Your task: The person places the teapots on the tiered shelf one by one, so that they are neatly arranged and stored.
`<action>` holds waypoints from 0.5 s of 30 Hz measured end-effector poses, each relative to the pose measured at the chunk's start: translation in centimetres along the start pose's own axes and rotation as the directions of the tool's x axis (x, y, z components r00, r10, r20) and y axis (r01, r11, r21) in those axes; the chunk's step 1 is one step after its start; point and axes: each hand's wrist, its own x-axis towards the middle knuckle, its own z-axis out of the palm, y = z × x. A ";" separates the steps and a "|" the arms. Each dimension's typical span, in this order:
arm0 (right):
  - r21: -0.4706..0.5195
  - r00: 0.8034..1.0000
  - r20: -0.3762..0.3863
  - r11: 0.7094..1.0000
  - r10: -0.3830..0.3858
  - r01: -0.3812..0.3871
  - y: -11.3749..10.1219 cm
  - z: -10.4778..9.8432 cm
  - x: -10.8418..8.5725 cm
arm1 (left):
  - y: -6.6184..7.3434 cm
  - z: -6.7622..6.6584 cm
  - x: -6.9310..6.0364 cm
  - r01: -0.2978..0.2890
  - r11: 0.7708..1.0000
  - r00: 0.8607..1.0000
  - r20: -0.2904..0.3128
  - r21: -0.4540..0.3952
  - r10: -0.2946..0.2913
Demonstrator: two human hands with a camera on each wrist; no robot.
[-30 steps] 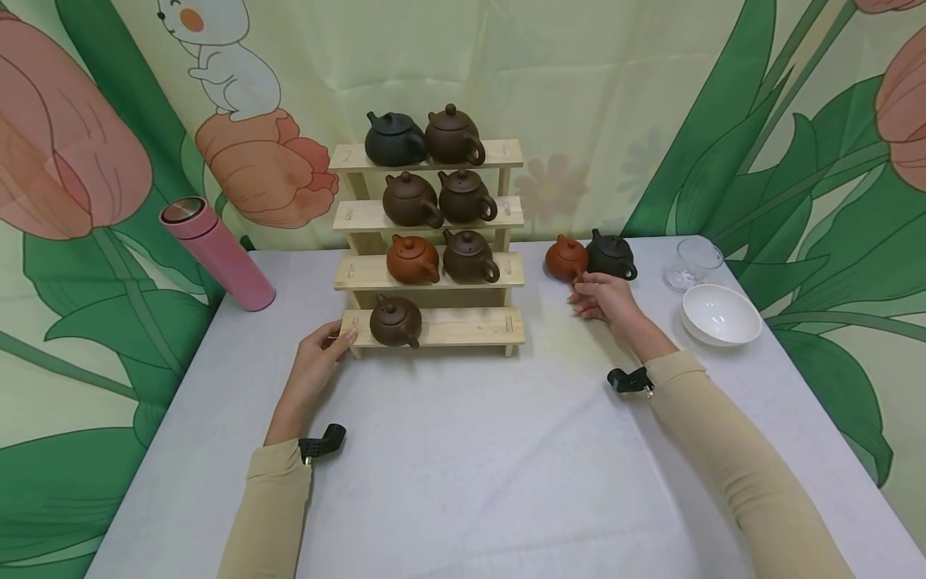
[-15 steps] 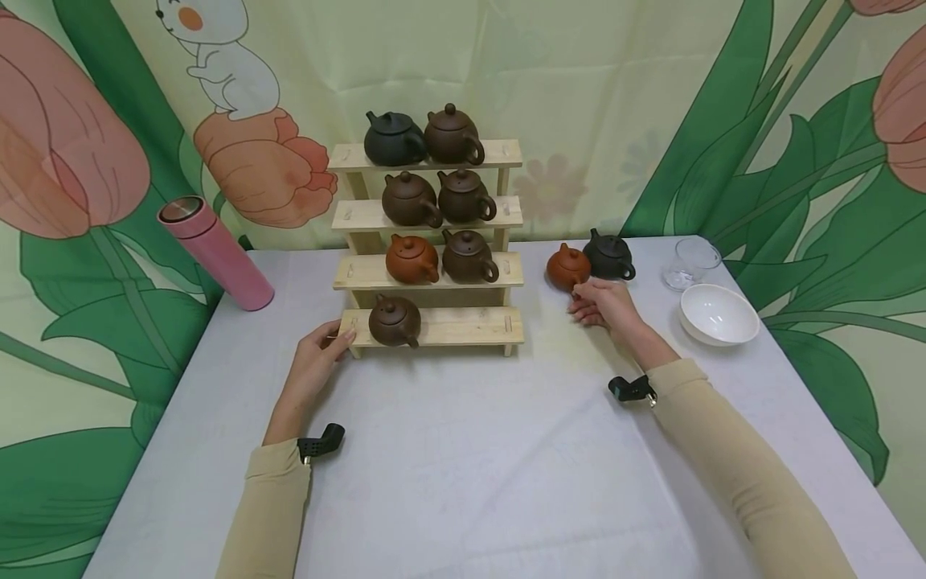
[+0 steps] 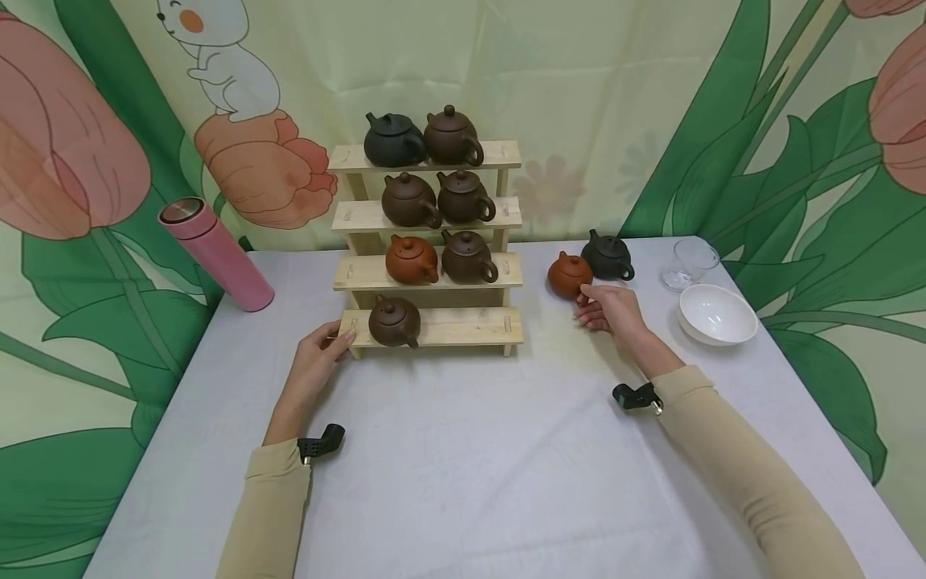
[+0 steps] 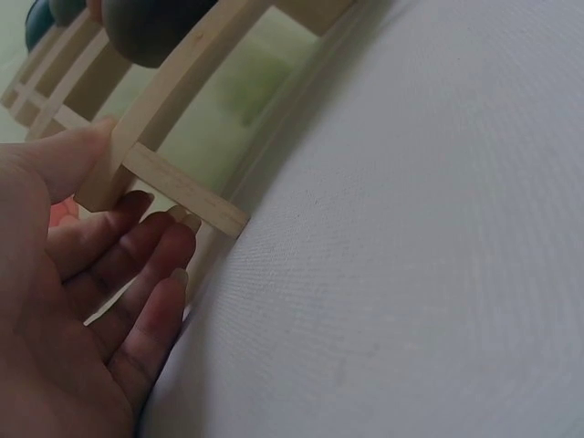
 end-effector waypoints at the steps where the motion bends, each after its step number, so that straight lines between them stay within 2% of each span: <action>1: -0.003 1.000 0.002 1.000 -0.002 0.002 -0.1 0.0 -0.2 | 0.0 0.0 0.0 0.001 1.000 1.000 0.000 0.000 -0.001; 5: 0.000 1.000 0.016 1.000 -0.016 0.016 -0.1 -0.1 -0.7 | -0.1 0.0 0.1 0.000 1.000 1.000 -0.001 0.000 0.000; 15: -0.021 0.995 -0.027 0.995 -0.099 0.099 1.1 0.1 -1.2 | -0.1 0.0 -0.1 -0.014 1.000 1.000 0.000 -0.007 0.014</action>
